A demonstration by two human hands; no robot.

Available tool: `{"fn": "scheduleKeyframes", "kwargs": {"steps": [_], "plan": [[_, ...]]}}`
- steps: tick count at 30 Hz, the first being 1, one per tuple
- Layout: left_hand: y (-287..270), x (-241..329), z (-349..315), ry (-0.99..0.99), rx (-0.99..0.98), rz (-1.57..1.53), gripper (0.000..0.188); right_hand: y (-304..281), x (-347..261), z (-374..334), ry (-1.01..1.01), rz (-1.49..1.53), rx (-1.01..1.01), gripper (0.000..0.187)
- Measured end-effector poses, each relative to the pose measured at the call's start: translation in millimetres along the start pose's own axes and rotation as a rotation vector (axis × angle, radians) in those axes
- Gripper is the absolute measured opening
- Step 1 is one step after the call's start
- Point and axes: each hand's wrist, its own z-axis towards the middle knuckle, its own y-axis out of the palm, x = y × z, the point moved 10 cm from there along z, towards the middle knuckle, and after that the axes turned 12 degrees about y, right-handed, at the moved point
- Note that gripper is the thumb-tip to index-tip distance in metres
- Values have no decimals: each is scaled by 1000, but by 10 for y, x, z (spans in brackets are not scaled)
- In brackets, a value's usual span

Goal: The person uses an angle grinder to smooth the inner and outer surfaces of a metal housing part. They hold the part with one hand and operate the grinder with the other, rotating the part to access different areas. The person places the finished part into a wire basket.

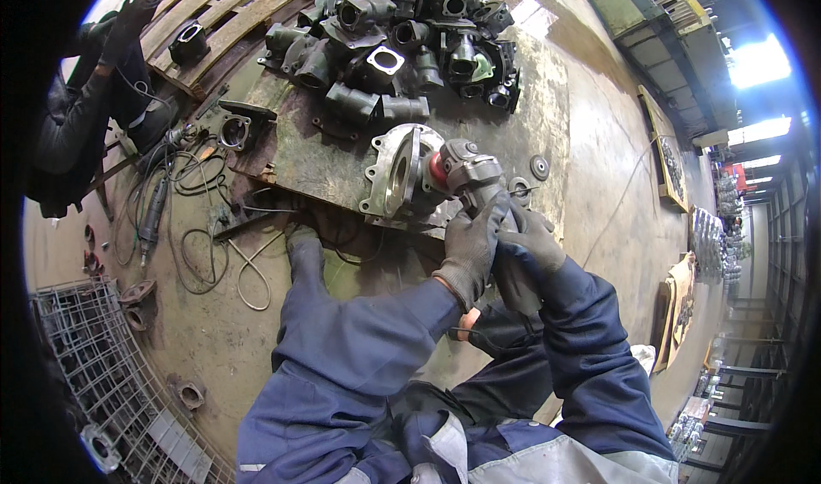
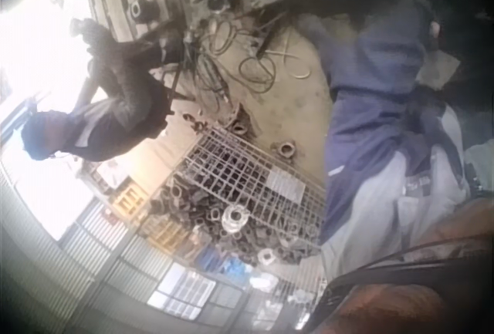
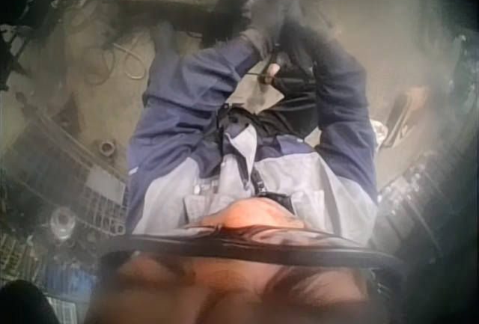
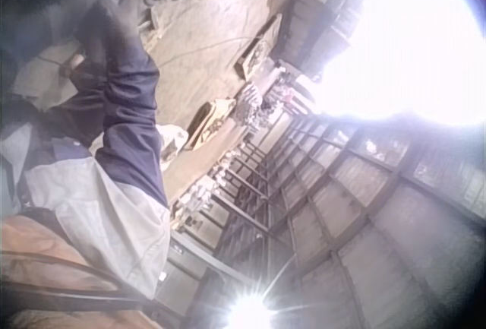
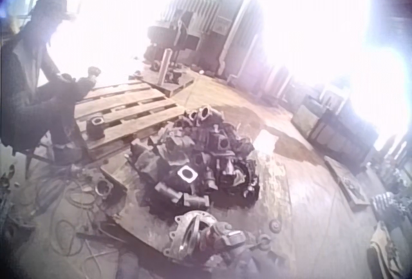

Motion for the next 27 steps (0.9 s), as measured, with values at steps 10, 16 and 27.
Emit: {"fn": "scheduleKeyframes", "kwargs": {"steps": [10, 16, 27], "plan": [[27, 66, -48, -30, 0, -12, 51, 1, -68, -29, -68, -21, 40, 69], [-33, 5, 106, -76, 43, -17, 54, 110, -162, 14, 22, 109, 14, 66], [-4, 39, 35, -14, -1, -8, 51, -87, 65, 121, -43, -162, 118, 67]]}}
